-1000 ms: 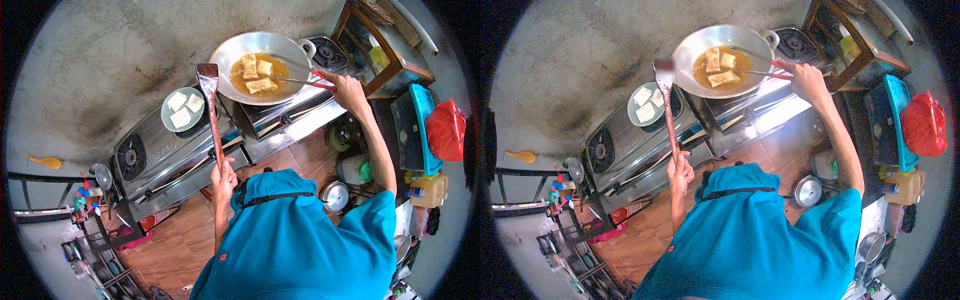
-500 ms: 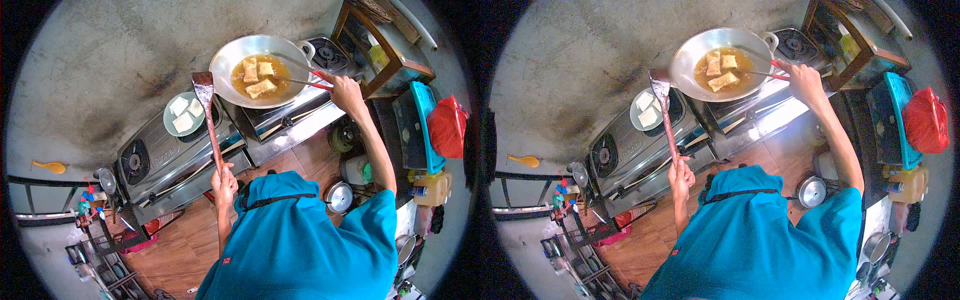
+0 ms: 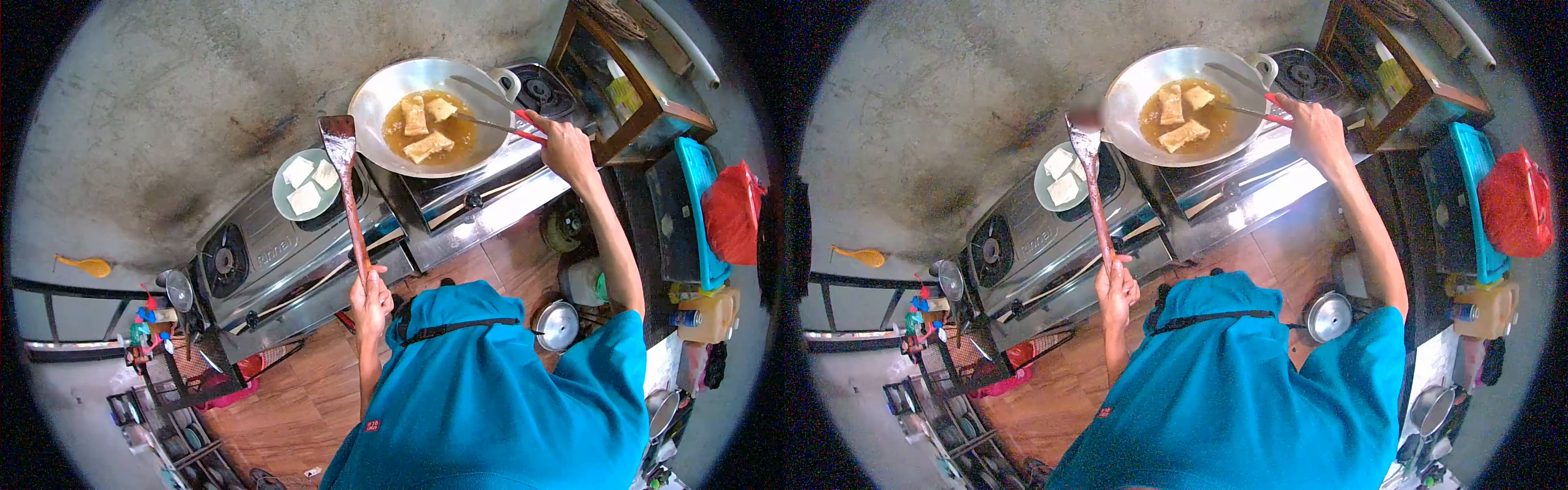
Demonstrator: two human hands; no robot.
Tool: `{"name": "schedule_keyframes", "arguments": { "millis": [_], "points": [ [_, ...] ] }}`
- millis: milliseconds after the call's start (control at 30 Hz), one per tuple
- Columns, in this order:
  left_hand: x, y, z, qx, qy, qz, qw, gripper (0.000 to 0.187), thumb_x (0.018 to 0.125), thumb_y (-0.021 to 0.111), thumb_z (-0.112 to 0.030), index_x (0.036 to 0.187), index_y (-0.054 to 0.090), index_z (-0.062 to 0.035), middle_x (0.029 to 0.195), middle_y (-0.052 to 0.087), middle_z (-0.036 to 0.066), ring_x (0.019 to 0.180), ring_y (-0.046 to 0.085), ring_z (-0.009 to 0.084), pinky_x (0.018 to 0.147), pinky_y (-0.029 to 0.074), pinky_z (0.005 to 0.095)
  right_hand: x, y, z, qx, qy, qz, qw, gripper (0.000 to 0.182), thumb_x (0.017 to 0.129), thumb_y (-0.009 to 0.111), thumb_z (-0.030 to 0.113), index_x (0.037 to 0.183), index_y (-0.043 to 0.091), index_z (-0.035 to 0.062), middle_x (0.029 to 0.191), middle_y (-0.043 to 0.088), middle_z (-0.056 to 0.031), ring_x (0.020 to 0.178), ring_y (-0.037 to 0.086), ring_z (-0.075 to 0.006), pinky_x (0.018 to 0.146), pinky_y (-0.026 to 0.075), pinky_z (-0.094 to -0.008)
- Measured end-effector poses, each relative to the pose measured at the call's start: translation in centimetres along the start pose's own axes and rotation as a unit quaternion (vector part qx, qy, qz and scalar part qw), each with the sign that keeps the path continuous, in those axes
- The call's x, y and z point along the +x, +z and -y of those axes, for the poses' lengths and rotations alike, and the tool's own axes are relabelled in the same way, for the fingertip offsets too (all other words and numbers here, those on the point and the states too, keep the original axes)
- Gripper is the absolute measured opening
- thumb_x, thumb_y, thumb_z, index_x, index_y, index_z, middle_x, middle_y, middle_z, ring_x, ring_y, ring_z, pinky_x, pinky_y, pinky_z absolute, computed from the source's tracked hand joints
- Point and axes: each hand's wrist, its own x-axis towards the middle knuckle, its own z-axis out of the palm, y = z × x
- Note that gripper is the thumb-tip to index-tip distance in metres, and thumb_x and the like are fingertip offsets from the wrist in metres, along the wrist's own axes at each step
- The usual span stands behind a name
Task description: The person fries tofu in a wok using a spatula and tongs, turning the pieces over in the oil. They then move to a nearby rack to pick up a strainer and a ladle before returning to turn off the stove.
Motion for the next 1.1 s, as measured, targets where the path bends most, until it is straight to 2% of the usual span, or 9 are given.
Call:
{"name": "schedule_keyframes", "arguments": {
  "millis": [333,467,633,700,767,933,1000,1067,1100],
  "points": [
    [0.1,0.1,0.2,-0.016,-0.008,-0.002,1.000,0.026,0.099,0.044,-0.027,0.103,0.052,-0.0034,0.060,0.030,-0.006,0.045,0.027,0.0023,0.038,0.021,0.0196,1.2,1.2,0.9,0.024,0.056,-0.017,0.998,0.067,0.068,0.054,-0.002,0.131,0.051,0.0220,0.077,0.063,-0.0240,0.072,0.063,-0.0398,0.066,0.050,-0.0491],
    [0.0,0.0,0.3,-0.021,-0.005,0.002,1.000,0.026,0.099,0.044,-0.028,0.103,0.052,-0.0035,0.060,0.030,-0.006,0.045,0.026,0.0024,0.038,0.021,0.0198,2.4,3.4,0.5,0.034,0.026,-0.037,0.998,0.062,0.071,0.051,-0.001,0.127,0.052,0.0252,0.076,0.064,-0.0229,0.073,0.064,-0.0387,0.063,0.052,-0.0485],
    [-0.3,-0.3,0.5,-0.017,0.001,-0.001,1.000,0.026,0.099,0.043,-0.028,0.104,0.052,-0.0036,0.060,0.030,-0.006,0.044,0.026,0.0026,0.037,0.021,0.0201,3.5,4.3,0.3,0.030,0.015,-0.018,0.999,0.065,0.069,0.053,-0.002,0.130,0.051,0.0215,0.073,0.063,-0.0239,0.070,0.063,-0.0397,0.066,0.050,-0.0493],
    [-0.2,-0.5,0.7,0.007,0.007,-0.001,1.000,0.027,0.100,0.040,-0.029,0.106,0.049,-0.0040,0.054,0.026,-0.005,0.036,0.023,0.0044,0.034,0.021,0.0230,3.5,3.9,0.3,0.029,0.004,-0.008,1.000,0.064,0.070,0.052,-0.002,0.129,0.052,0.0216,0.073,0.063,-0.0236,0.071,0.063,-0.0393,0.066,0.050,-0.0490],
    [-0.3,-0.6,0.7,0.005,0.008,-0.004,1.000,0.027,0.100,0.040,-0.029,0.106,0.049,-0.0039,0.054,0.026,-0.005,0.036,0.023,0.0044,0.034,0.021,0.0229,3.3,3.2,0.1,0.026,-0.007,0.003,1.000,0.063,0.070,0.052,-0.001,0.129,0.053,0.0218,0.073,0.063,-0.0233,0.071,0.063,-0.0389,0.066,0.050,-0.0487],
    [-0.4,-0.5,0.6,0.008,0.006,-0.017,1.000,0.028,0.100,0.040,-0.029,0.104,0.050,-0.0039,0.054,0.027,-0.005,0.037,0.024,0.0041,0.034,0.021,0.0226,2.2,0.1,-0.2,0.041,0.001,-0.010,0.999,0.063,0.070,0.053,-0.001,0.130,0.051,0.0215,0.085,0.064,-0.0234,0.078,0.062,-0.0394,0.072,0.050,-0.0484],
    [-0.5,-0.3,0.3,-0.008,-0.002,-0.015,1.000,0.027,0.099,0.043,-0.029,0.103,0.052,-0.0035,0.058,0.029,-0.006,0.045,0.026,0.0026,0.038,0.021,0.0201,1.6,-1.5,0.0,0.024,0.019,0.015,0.999,0.064,0.068,0.051,-0.001,0.127,0.054,0.0223,0.088,0.065,-0.0209,0.081,0.064,-0.0381,0.075,0.052,-0.0472],
    [-0.4,-0.2,0.2,-0.006,-0.003,-0.012,1.000,0.027,0.099,0.043,-0.029,0.103,0.052,-0.0035,0.058,0.028,-0.006,0.045,0.026,0.0026,0.038,0.021,0.0200,1.1,-2.0,-0.7,0.033,-0.003,0.016,0.999,0.064,0.067,0.050,-0.002,0.127,0.054,0.0221,0.092,0.065,-0.0214,0.084,0.063,-0.0378,0.078,0.051,-0.0463],
    [-0.3,-0.1,0.1,-0.004,-0.003,-0.010,1.000,0.027,0.099,0.043,-0.029,0.103,0.052,-0.0035,0.059,0.028,-0.006,0.045,0.026,0.0025,0.038,0.021,0.0199,0.7,-3.2,0.1,0.039,0.023,0.051,0.998,0.063,0.067,0.050,-0.001,0.125,0.056,0.0218,0.095,0.064,-0.0218,0.087,0.063,-0.0380,0.081,0.050,-0.0463]
  ]
}}
